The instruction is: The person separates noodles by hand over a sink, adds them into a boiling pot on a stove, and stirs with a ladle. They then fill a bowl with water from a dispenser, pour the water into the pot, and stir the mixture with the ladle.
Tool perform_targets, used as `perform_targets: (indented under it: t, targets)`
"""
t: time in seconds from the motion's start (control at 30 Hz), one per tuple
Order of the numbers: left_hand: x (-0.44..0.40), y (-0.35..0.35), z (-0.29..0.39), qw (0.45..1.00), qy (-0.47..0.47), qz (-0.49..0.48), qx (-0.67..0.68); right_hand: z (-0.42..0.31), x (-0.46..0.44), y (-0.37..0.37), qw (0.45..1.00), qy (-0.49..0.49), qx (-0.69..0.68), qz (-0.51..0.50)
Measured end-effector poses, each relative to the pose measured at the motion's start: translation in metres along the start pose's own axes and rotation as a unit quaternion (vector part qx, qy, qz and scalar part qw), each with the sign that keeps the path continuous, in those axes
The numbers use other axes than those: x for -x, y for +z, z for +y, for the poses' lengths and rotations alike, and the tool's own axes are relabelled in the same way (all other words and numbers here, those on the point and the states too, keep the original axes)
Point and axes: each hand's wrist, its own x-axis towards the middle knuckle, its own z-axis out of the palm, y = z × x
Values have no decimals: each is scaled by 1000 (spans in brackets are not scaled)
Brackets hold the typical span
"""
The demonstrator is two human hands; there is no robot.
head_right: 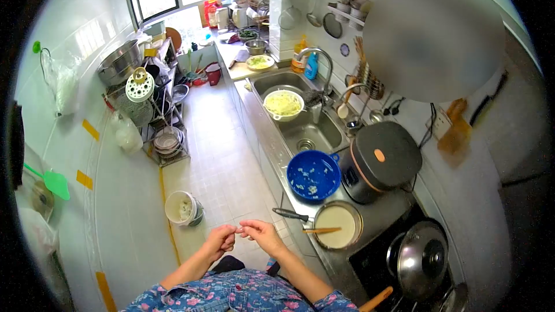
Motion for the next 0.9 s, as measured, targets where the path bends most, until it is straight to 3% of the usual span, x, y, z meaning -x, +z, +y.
perform_targets:
  t: [0.4,0.63,0.77,0.9]
  targets:
    - [-103,-97,99,998,-11,-26,51,-41,-155,14,999,26,-46,7]
    - [-149,-172,223,1000,-21,4,19,-69,-290,69,998,46,-31,39]
    - [-181,-230,275,999,11,-35,40,-83,-354,97,998,47,-35,23]
    - [-201,-260,310,997,28,-12,69,-98,-416,113,998,59,-12,-13]
